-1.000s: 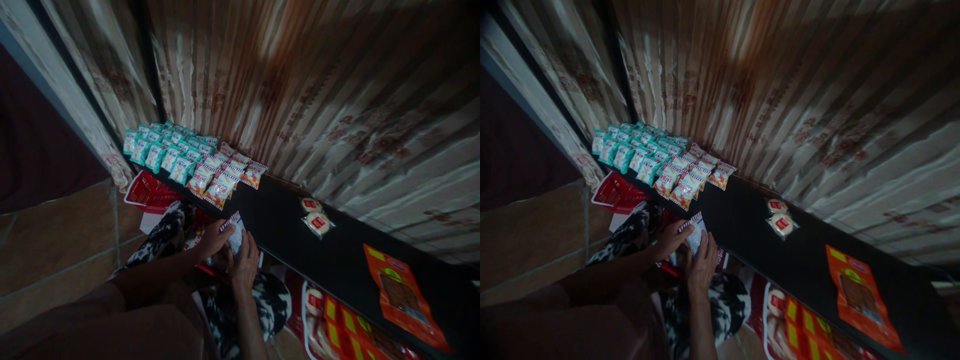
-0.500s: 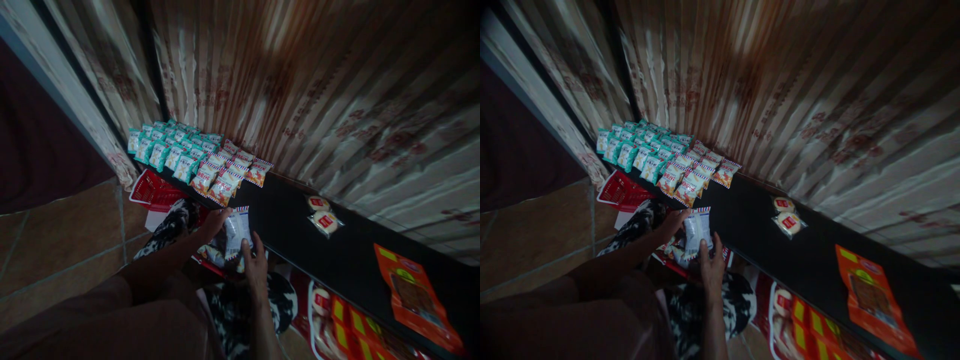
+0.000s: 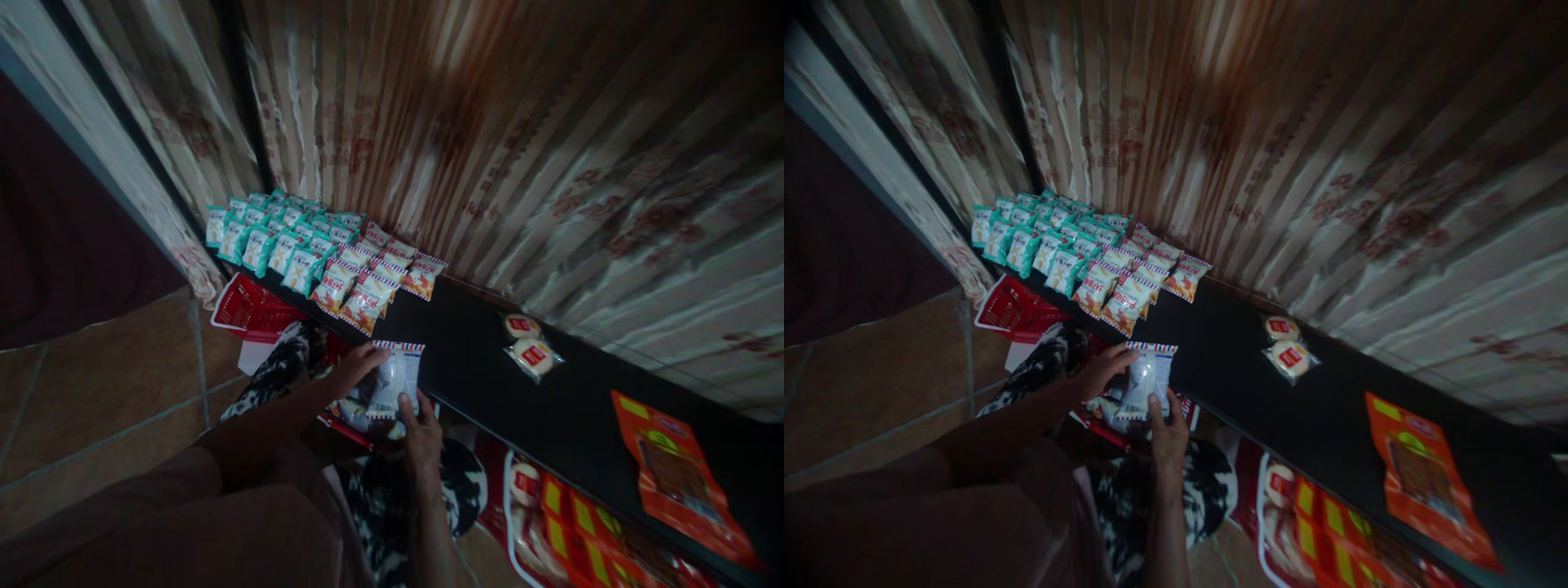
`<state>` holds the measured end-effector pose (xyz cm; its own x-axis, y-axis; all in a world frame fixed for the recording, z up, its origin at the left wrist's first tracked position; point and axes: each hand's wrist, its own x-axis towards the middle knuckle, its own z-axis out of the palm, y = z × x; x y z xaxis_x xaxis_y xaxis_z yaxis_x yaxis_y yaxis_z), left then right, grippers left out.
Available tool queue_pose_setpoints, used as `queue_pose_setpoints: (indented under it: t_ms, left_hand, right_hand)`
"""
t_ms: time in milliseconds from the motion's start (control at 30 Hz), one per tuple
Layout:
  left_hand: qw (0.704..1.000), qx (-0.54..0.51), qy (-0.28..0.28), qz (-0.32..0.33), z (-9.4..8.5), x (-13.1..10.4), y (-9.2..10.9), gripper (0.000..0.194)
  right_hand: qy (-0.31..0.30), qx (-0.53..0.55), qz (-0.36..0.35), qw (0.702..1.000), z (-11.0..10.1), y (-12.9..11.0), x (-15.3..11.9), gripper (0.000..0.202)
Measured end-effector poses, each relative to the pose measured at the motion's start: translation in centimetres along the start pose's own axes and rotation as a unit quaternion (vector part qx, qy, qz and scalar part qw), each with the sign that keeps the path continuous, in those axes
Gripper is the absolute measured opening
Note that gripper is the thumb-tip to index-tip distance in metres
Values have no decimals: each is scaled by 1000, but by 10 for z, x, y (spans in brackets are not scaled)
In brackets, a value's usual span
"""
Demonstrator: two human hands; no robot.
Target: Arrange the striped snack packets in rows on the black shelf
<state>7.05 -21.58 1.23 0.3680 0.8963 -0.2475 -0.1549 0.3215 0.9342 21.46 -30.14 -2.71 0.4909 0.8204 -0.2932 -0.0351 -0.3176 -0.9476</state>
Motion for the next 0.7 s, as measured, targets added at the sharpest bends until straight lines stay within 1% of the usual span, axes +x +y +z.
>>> queue_pose_setpoints:
  t_ms: [100,233,367,433,533,633,700]
  left_hand:
    - [1000,-23,-16,-10,4,-5,0,48]
    - [998,-60,-23,-21,10,-8,-3,55]
    - [994,-97,-28,-32,13,-10,-8,60]
    - [994,-101,-21,-33,13,-9,-12,61]
    - [995,-99,7,-30,13,-7,-18,59]
    - [996,-80,26,-17,14,-4,-21,58]
    - [998,-56,34,-4,14,-3,-21,56]
  right_hand:
    - [15,1,-1,1000,4,1,2,68]
    - [4,17,-5,1000,9,6,5,71]
    - [4,24,8,1000,10,6,6,76]
    - [10,7,4,1000,10,4,5,76]
    - [19,-21,-12,1000,9,0,3,73]
    - [18,-32,-23,999,9,-3,1,71]
    - [18,-57,-36,998,10,-4,-1,69]
